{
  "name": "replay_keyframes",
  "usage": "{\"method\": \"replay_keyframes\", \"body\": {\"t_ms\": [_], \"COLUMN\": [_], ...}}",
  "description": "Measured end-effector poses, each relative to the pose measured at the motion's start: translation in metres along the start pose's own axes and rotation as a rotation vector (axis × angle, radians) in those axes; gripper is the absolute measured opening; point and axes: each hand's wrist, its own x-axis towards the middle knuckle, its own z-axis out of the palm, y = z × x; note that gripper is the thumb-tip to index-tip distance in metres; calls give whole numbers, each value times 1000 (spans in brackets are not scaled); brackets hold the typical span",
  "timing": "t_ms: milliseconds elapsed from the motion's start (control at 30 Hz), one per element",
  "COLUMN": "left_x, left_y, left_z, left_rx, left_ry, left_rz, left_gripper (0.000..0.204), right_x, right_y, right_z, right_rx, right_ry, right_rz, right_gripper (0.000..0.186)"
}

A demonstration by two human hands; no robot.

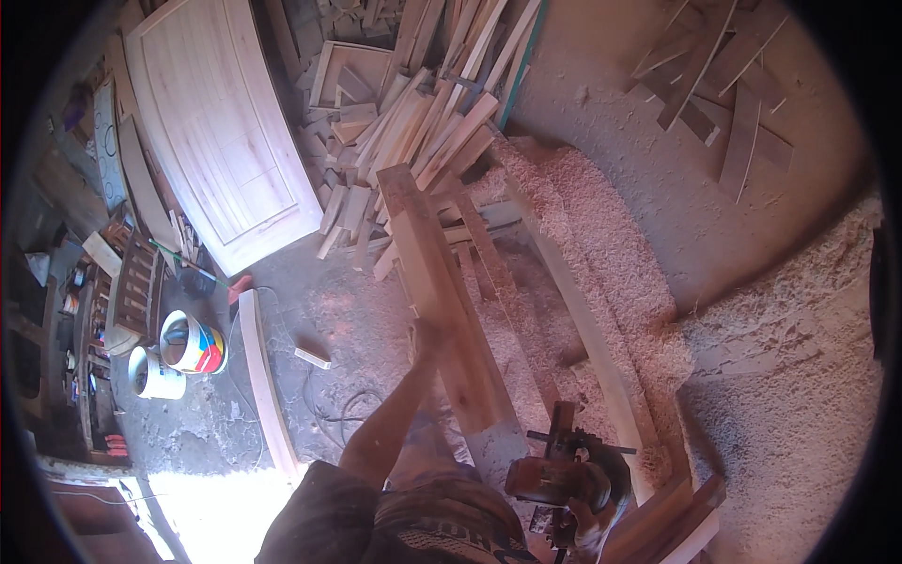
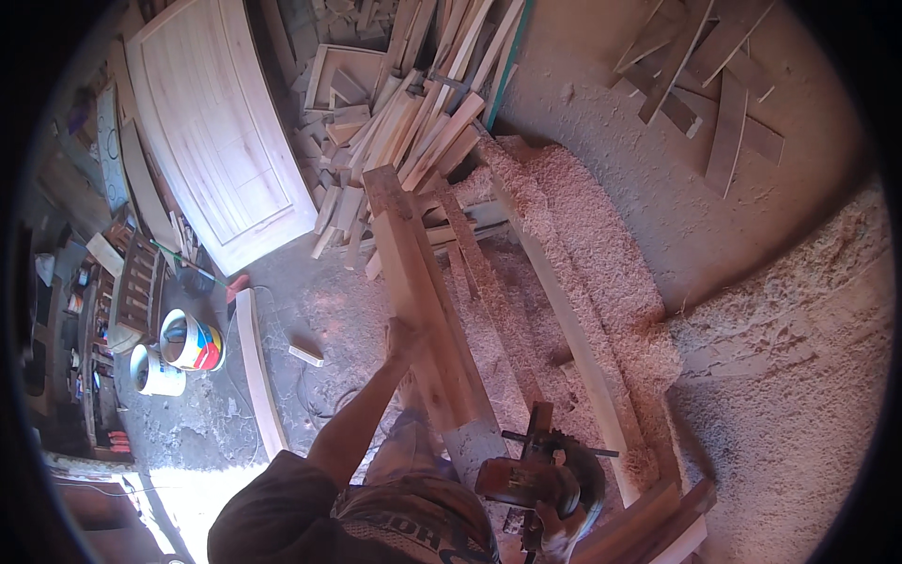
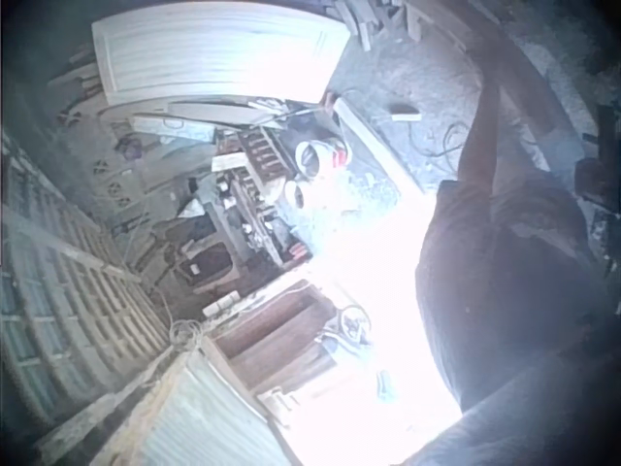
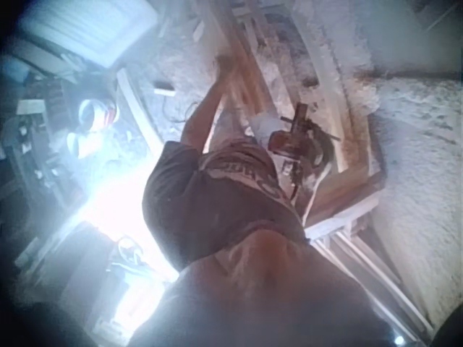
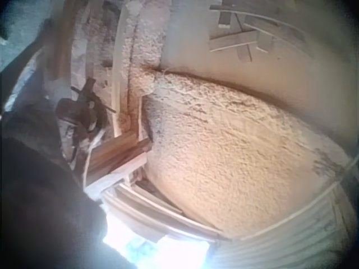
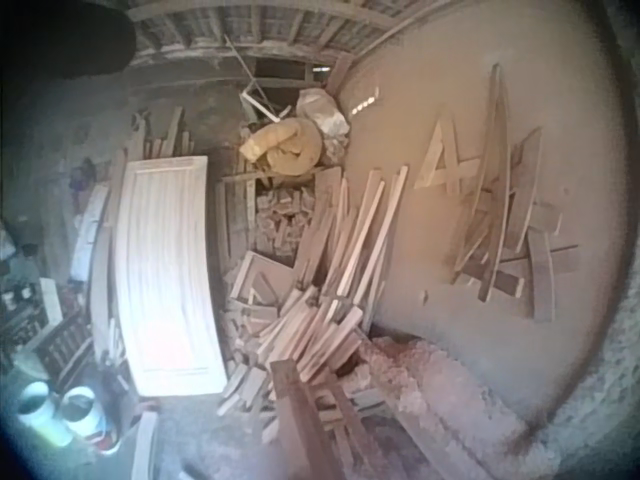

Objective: The person uses a circular saw to cut through a piece of wood on a workbench, moves several wooden planks, and adjusts the position of a plank before cutting it with the saw.

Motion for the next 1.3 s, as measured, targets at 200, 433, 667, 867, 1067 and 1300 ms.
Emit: {"method": "replay_keyframes", "body": {"t_ms": [200,433,667,867,1067,1300], "left_x": [18,-46,24,51,35,56], "left_y": [-13,25,29,4,20,-36], "left_z": [52,32,28,38,33,-45], "left_rx": [-185,-145,-75,-7,-273,208], "left_ry": [274,144,237,250,16,-70], "left_rz": [147,-13,43,108,156,743], "left_gripper": [86,74,83,89,102,92], "right_x": [9,13,7,-5,-21,-20], "right_y": [-6,-7,-6,-9,-12,-37], "right_z": [10,5,6,21,23,68], "right_rx": [-10,-29,-93,-221,-495,-348], "right_ry": [-88,-64,-38,-52,-192,-474], "right_rz": [-46,-58,-138,-337,-430,-341], "right_gripper": [53,52,51,50,40,35]}}
